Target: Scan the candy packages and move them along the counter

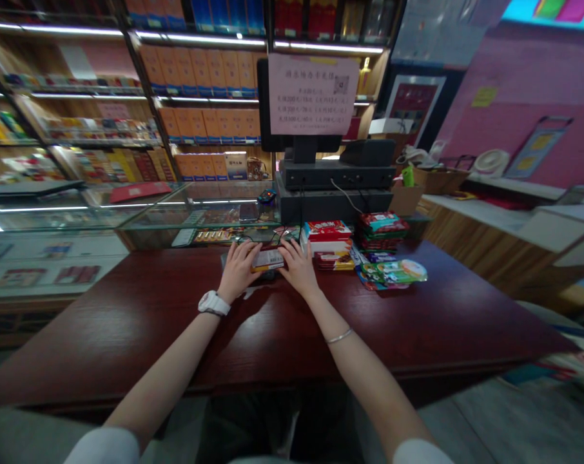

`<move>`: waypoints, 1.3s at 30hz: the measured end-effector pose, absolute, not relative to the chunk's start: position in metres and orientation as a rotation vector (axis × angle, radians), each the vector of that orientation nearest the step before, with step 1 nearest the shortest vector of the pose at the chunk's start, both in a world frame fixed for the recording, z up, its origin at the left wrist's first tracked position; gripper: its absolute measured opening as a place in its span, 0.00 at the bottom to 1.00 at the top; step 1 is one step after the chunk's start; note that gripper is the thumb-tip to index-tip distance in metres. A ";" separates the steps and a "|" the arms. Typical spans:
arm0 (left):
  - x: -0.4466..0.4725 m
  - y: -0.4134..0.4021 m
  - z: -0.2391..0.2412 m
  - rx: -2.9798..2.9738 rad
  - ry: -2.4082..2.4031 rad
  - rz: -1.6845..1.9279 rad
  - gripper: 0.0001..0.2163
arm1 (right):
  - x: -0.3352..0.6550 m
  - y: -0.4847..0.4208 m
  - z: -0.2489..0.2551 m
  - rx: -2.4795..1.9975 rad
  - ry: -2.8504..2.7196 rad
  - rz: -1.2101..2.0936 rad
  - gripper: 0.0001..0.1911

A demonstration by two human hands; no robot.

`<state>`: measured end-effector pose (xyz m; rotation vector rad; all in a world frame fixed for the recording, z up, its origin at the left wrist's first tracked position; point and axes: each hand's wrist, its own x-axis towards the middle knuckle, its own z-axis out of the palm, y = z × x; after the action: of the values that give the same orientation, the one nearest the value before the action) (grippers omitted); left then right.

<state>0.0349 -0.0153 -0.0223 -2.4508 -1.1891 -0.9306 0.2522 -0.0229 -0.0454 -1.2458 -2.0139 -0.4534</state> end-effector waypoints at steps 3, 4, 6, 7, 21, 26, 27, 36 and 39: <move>0.034 -0.015 -0.023 -2.438 -1.196 -0.889 0.34 | 0.252 -0.021 -0.048 -1.219 -1.986 -0.417 0.22; 0.033 -0.015 -0.023 -2.438 -1.190 -0.880 0.34 | 0.253 -0.021 -0.048 -1.213 -1.974 -0.403 0.22; 0.033 -0.016 -0.023 -2.443 -1.177 -0.865 0.34 | 0.253 -0.021 -0.048 -1.209 -1.953 -0.378 0.22; 0.032 -0.016 -0.022 -2.447 -1.171 -0.860 0.34 | 0.253 -0.021 -0.048 -1.210 -1.944 -0.367 0.22; 0.022 -0.010 -0.021 -2.464 -1.122 -0.909 0.29 | 0.250 -0.023 -0.047 -1.161 -1.965 -0.347 0.26; 0.002 -0.002 -0.016 -2.369 -1.223 -1.008 0.29 | 0.239 -0.028 -0.046 -1.042 -2.044 -0.303 0.28; -0.002 0.000 -0.015 -2.349 -1.244 -1.029 0.29 | 0.236 -0.028 -0.046 -1.014 -2.068 -0.277 0.27; -0.025 0.014 -0.021 -2.228 -1.425 -1.137 0.29 | 0.223 -0.024 -0.066 -0.934 -2.396 0.051 0.30; -0.027 0.016 -0.022 -2.223 -1.436 -1.156 0.29 | 0.223 -0.021 -0.068 -0.944 -2.418 0.113 0.31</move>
<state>-0.0270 0.0159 -0.0225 -2.2226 -1.4363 -1.1558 0.2234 -0.0214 -0.0676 -0.9438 -2.4181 0.1126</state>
